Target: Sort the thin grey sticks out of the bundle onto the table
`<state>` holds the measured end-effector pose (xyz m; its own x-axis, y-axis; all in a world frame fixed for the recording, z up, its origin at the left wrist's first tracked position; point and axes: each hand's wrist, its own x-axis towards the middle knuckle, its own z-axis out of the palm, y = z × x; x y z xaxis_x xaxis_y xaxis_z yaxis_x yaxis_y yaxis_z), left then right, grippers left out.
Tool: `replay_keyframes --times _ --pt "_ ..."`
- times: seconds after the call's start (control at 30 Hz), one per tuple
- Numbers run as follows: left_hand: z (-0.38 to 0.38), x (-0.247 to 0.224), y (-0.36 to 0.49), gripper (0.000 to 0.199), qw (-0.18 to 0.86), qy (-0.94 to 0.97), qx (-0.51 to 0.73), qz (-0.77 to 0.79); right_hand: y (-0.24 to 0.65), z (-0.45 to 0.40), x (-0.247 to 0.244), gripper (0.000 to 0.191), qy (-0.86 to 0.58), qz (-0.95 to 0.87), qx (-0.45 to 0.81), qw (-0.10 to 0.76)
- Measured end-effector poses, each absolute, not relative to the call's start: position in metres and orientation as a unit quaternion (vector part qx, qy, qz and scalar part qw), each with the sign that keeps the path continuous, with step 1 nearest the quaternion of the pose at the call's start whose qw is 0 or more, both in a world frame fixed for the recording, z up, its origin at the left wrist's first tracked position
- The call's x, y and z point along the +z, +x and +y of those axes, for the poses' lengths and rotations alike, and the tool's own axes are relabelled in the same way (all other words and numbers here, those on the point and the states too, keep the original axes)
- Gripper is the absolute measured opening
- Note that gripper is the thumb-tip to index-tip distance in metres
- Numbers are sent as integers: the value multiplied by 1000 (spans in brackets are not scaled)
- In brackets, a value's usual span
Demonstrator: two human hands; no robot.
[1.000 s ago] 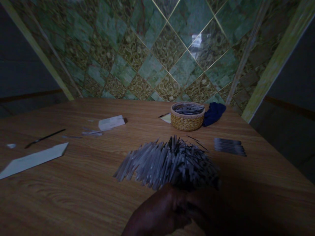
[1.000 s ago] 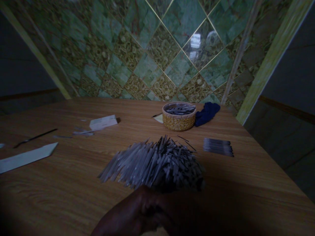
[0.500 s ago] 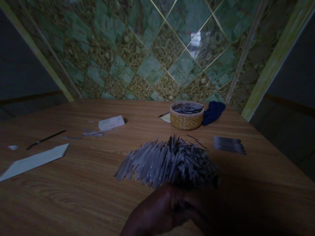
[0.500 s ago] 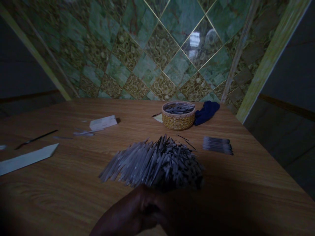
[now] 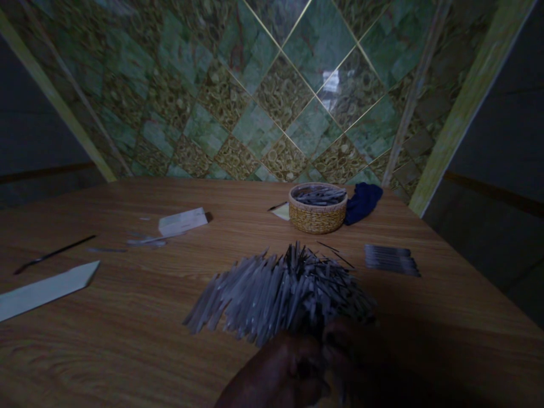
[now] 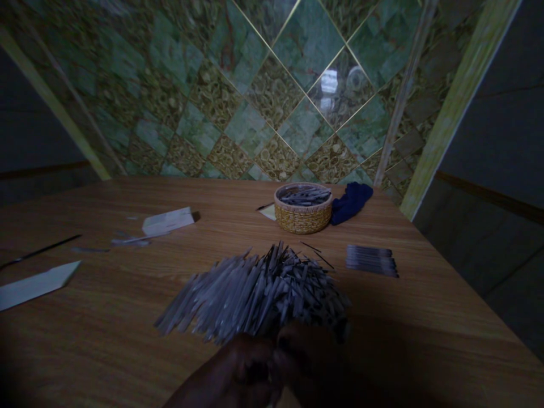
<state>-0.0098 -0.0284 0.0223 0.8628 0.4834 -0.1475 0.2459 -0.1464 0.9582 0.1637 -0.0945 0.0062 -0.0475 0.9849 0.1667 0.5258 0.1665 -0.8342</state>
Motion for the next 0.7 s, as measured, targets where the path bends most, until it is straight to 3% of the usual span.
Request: replay_keyframes --times 0.13,0.33,0.57,0.7 --pt "-20 21 -11 9 543 773 122 304 173 -86 18 20 -555 -524 395 511" --pt "-8 22 -13 13 582 733 150 319 187 -73 32 25 -536 -383 433 616" --pt "-9 22 -10 7 582 712 186 346 202 -61 18 23 -553 -407 421 592" --pt "-9 23 -9 10 597 693 201 352 210 -59 8 22 -640 -507 233 528"
